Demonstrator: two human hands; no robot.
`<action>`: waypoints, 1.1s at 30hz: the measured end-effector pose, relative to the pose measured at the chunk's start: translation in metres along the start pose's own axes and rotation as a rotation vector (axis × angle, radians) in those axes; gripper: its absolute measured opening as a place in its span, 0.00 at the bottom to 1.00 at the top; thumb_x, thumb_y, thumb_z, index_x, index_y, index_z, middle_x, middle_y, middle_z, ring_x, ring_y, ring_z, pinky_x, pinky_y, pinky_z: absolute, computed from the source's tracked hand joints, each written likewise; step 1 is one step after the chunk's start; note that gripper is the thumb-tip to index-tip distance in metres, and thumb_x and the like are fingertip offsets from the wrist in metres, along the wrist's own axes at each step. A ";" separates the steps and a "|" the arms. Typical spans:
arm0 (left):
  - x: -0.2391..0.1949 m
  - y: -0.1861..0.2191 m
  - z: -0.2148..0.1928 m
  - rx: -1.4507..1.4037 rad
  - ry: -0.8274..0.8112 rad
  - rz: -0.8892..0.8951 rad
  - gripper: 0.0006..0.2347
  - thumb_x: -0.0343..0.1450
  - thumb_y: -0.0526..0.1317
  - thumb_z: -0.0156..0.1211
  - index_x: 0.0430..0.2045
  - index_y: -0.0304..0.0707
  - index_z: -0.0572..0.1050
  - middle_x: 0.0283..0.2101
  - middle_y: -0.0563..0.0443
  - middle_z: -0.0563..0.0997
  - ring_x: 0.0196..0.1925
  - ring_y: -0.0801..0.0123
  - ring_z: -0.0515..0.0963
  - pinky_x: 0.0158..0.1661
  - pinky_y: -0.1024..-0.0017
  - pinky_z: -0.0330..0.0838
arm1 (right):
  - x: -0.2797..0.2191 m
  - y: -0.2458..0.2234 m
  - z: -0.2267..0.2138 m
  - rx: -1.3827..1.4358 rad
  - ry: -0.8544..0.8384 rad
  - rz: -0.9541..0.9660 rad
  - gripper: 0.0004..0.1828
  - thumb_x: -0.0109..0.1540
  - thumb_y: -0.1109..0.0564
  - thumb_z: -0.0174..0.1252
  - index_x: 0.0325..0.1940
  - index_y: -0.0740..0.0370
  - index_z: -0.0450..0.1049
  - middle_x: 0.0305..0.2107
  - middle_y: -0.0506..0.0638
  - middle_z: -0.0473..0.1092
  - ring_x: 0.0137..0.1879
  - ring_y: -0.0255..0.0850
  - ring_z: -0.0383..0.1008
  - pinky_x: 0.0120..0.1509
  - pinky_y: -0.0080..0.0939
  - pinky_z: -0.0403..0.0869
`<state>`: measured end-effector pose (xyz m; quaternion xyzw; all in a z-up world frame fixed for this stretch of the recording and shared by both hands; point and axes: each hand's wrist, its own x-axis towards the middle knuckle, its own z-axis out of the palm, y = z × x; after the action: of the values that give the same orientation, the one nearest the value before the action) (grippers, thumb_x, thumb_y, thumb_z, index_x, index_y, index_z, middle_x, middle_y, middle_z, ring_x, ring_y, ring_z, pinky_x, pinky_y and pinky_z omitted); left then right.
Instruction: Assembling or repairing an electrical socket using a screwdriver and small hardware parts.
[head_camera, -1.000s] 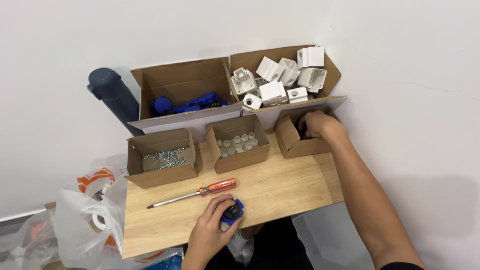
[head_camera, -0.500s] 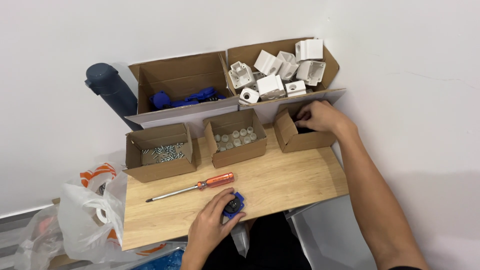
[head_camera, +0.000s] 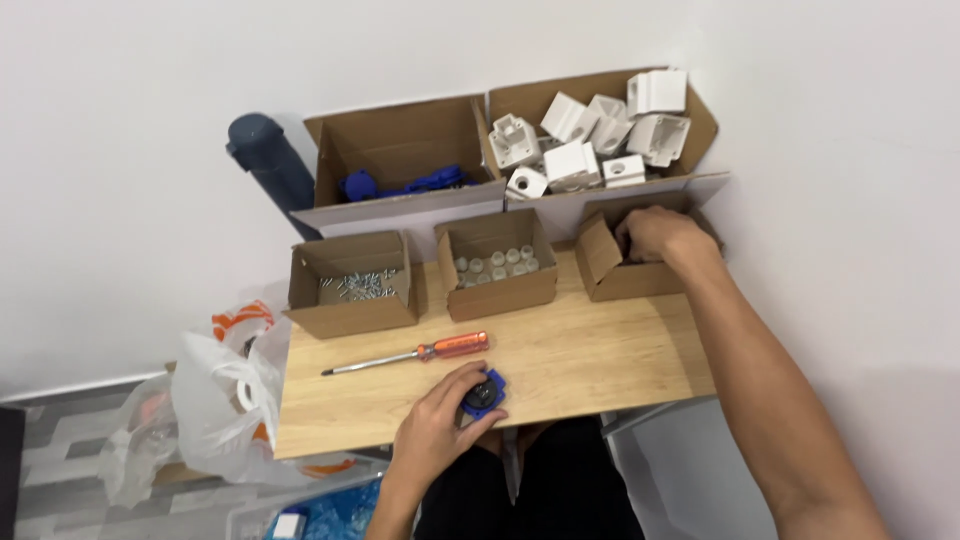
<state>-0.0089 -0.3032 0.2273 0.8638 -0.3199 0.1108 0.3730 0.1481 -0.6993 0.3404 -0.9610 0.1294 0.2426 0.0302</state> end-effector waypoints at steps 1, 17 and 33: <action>-0.002 0.000 0.001 -0.001 -0.001 -0.009 0.21 0.70 0.53 0.75 0.52 0.45 0.78 0.63 0.56 0.84 0.58 0.63 0.87 0.48 0.59 0.86 | -0.002 -0.001 0.002 -0.004 -0.007 -0.004 0.23 0.59 0.61 0.62 0.54 0.39 0.88 0.56 0.45 0.82 0.60 0.48 0.83 0.56 0.49 0.81; -0.001 0.002 -0.003 0.019 0.003 -0.026 0.24 0.70 0.55 0.74 0.55 0.44 0.78 0.66 0.57 0.82 0.59 0.63 0.87 0.47 0.55 0.86 | -0.072 0.025 0.021 0.444 0.530 -0.311 0.16 0.66 0.62 0.66 0.57 0.54 0.84 0.45 0.51 0.81 0.48 0.42 0.81 0.58 0.41 0.77; 0.009 0.002 -0.021 -0.461 0.101 -0.115 0.28 0.65 0.43 0.77 0.60 0.30 0.75 0.61 0.37 0.83 0.60 0.44 0.86 0.58 0.55 0.82 | -0.135 -0.109 0.163 1.115 0.716 -0.848 0.10 0.58 0.67 0.76 0.44 0.64 0.87 0.34 0.55 0.82 0.37 0.40 0.84 0.45 0.40 0.83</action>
<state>-0.0022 -0.2934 0.2473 0.7661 -0.2677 0.0564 0.5816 -0.0127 -0.5423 0.2608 -0.7911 -0.1439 -0.2146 0.5545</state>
